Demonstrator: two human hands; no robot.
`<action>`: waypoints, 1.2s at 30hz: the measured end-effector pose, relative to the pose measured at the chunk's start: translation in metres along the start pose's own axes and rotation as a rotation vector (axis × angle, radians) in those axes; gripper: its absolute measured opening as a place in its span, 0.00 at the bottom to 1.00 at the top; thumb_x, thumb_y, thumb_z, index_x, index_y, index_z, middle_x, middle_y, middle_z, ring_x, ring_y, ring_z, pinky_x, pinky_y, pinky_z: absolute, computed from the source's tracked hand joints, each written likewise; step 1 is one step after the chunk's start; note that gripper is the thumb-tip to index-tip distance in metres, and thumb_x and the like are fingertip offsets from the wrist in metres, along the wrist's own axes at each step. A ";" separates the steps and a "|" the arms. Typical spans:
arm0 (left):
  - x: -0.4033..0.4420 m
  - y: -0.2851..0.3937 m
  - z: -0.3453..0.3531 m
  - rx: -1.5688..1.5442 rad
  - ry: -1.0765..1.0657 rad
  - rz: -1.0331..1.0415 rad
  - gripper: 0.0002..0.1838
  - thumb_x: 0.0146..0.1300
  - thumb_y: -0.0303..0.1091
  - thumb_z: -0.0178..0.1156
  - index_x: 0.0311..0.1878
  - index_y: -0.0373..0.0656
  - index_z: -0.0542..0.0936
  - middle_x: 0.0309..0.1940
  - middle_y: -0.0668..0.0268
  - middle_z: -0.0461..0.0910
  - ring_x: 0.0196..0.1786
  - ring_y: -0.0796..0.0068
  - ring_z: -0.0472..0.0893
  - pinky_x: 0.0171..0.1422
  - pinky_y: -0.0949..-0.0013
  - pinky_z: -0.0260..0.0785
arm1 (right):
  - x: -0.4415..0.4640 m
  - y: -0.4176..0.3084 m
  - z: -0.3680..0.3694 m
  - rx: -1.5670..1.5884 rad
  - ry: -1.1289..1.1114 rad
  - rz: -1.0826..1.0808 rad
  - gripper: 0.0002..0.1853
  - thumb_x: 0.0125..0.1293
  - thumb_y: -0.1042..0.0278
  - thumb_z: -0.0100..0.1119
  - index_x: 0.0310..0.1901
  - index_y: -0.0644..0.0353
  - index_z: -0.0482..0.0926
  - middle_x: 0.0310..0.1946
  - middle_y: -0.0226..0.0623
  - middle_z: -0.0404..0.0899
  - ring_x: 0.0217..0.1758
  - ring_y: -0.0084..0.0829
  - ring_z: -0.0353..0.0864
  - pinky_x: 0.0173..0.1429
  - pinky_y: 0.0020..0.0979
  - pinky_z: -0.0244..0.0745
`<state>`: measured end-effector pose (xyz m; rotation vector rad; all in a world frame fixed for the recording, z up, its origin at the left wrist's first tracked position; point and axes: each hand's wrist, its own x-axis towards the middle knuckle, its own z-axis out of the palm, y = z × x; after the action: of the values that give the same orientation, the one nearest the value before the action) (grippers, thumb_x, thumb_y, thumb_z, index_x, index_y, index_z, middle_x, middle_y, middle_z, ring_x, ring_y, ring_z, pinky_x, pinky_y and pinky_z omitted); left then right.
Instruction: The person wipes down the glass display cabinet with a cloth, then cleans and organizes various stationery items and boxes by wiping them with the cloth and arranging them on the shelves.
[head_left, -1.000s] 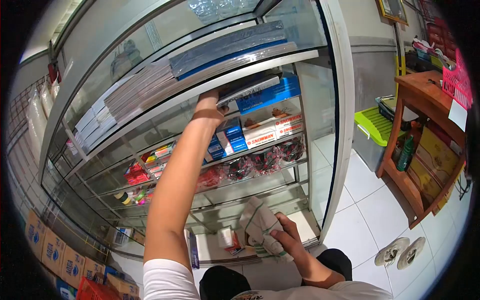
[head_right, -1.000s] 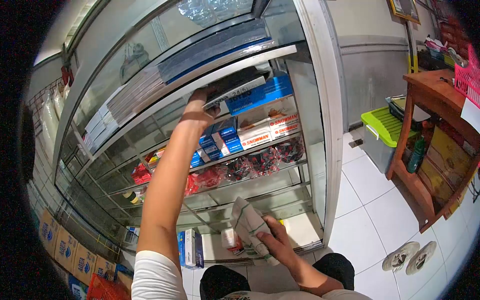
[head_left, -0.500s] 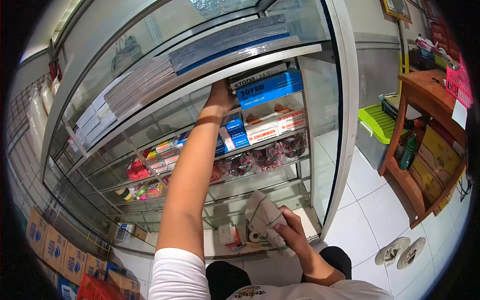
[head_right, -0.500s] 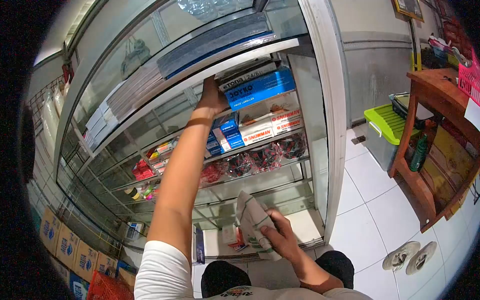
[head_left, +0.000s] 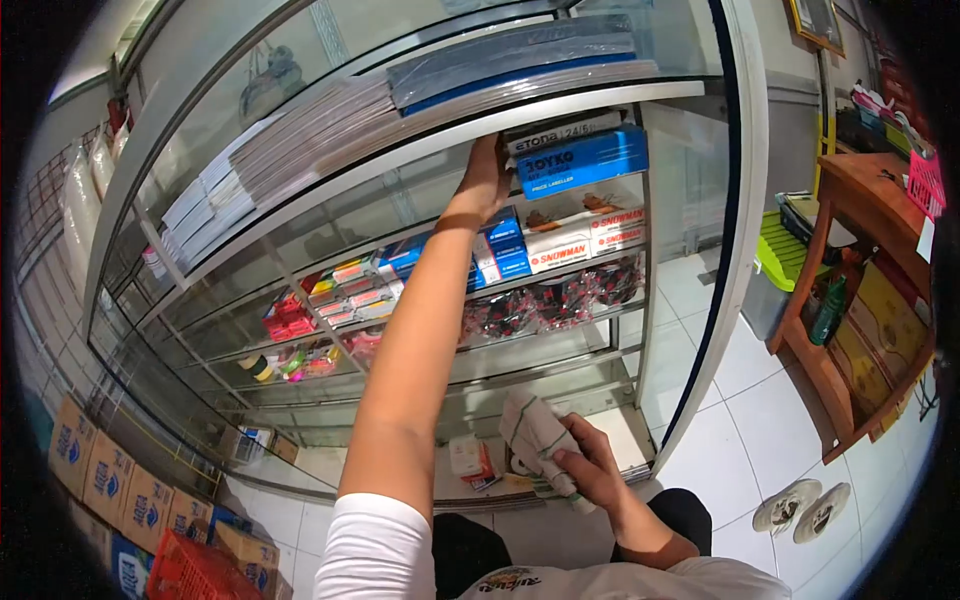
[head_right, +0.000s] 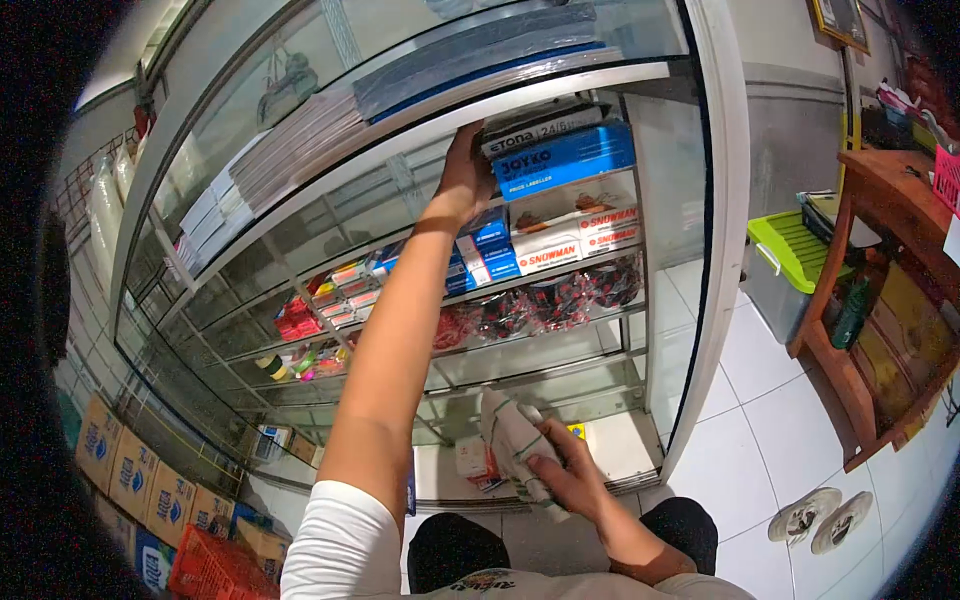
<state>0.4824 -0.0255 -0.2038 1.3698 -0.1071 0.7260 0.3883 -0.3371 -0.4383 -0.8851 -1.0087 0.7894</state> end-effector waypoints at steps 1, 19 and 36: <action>-0.009 0.003 0.011 0.013 0.037 0.020 0.25 0.66 0.49 0.48 0.57 0.39 0.73 0.53 0.57 0.77 0.53 0.66 0.77 0.59 0.69 0.67 | 0.001 0.001 0.002 -0.026 0.007 -0.010 0.14 0.56 0.80 0.49 0.46 0.66 0.71 0.38 0.36 0.75 0.39 0.26 0.67 0.47 0.24 0.63; -0.250 -0.051 0.014 0.281 0.157 -0.070 0.37 0.60 0.39 0.62 0.68 0.35 0.58 0.65 0.47 0.60 0.67 0.56 0.63 0.67 0.60 0.59 | 0.032 0.066 -0.016 -0.232 0.249 0.033 0.10 0.54 0.74 0.46 0.38 0.65 0.73 0.30 0.34 0.74 0.31 0.23 0.67 0.38 0.22 0.62; -0.392 -0.198 -0.163 1.096 0.250 -0.426 0.15 0.56 0.41 0.60 0.38 0.38 0.80 0.30 0.62 0.81 0.31 0.67 0.79 0.39 0.64 0.71 | 0.039 0.179 -0.055 -0.542 0.594 0.168 0.13 0.54 0.70 0.52 0.41 0.65 0.73 0.28 0.40 0.76 0.29 0.32 0.69 0.38 0.30 0.67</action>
<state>0.2258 -0.0405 -0.5959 2.2075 0.8765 0.5849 0.4268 -0.2397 -0.5981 -1.5758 -0.6191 0.3398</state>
